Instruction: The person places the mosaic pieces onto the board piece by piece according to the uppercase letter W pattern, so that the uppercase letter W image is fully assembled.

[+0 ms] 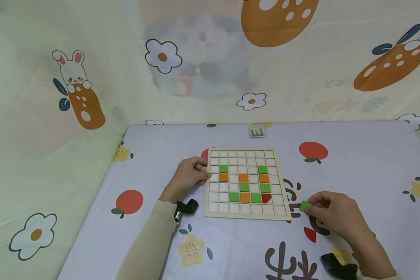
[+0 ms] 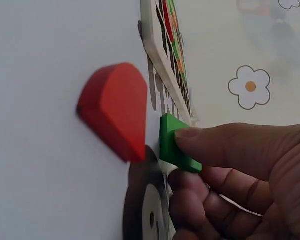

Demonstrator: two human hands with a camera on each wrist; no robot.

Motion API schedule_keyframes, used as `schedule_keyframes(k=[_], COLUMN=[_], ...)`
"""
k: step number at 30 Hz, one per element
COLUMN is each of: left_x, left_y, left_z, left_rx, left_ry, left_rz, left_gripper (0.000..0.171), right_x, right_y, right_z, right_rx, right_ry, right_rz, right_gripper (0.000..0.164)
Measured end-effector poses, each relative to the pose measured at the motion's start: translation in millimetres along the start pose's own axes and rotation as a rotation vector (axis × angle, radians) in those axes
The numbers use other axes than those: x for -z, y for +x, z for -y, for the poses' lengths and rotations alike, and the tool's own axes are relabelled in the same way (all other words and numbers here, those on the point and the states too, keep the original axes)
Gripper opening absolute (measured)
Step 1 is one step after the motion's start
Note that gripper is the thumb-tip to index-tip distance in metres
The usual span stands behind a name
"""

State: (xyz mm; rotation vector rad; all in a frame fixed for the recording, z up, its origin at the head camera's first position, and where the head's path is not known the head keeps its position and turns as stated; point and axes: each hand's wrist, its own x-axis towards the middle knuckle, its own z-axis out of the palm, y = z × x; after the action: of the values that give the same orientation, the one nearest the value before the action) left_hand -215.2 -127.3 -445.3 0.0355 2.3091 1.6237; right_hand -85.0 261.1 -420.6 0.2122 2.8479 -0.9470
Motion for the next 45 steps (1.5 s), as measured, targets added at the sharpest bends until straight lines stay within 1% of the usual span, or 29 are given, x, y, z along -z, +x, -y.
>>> schedule_keyframes(k=[4,9,11,15,22,28,32,38,41,45], left_x=[-0.3,-0.7,-0.7,-0.5,0.3,0.1,-0.4,-0.8,-0.8,-0.4], left_y=[-0.2,-0.3,-0.3,-0.7,-1.7,-1.9,-1.5,-1.7,-1.7,-0.9], left_z=[-0.8,-1.6,-1.6,-1.4,-1.0,-1.9,-2.1,-2.8,-3.4,-2.9], left_rx=[0.005,0.012,0.008,0.008,0.000,-0.007,-0.011,0.001,0.006,0.009], left_ry=[-0.005,-0.007,-0.002,0.000,0.006,0.001,-0.003,-0.002,-0.003,-0.002], left_rz=[0.002,0.004,0.001,-0.005,-0.004,-0.001,0.001,0.004,0.005,0.004], left_gripper=[0.040,0.040,0.040,0.040,0.040,0.039,0.039,0.039,0.039,0.040], right_x=[-1.8,-4.2,-4.5,-3.1,-0.4,-1.9,-3.1,-4.1,-6.6,-12.8], right_y=[0.1,1.3,2.2,3.8,6.5,8.0,8.1,8.7,10.7,14.9], right_z=[3.3,7.1,8.1,8.2,8.4,11.1,12.8,20.1,29.5,45.7], right_rx=[0.024,0.071,0.093,0.107,0.089,0.128,0.148,0.173,0.197,0.205], right_ry=[0.035,0.087,0.095,0.090,0.051,-0.028,-0.042,0.009,0.038,0.079], right_rz=[0.004,0.060,0.079,0.102,0.136,0.115,0.086,0.065,0.057,0.064], right_gripper=[0.019,0.033,0.034,0.031,0.036,0.033,0.032,0.034,0.033,0.034])
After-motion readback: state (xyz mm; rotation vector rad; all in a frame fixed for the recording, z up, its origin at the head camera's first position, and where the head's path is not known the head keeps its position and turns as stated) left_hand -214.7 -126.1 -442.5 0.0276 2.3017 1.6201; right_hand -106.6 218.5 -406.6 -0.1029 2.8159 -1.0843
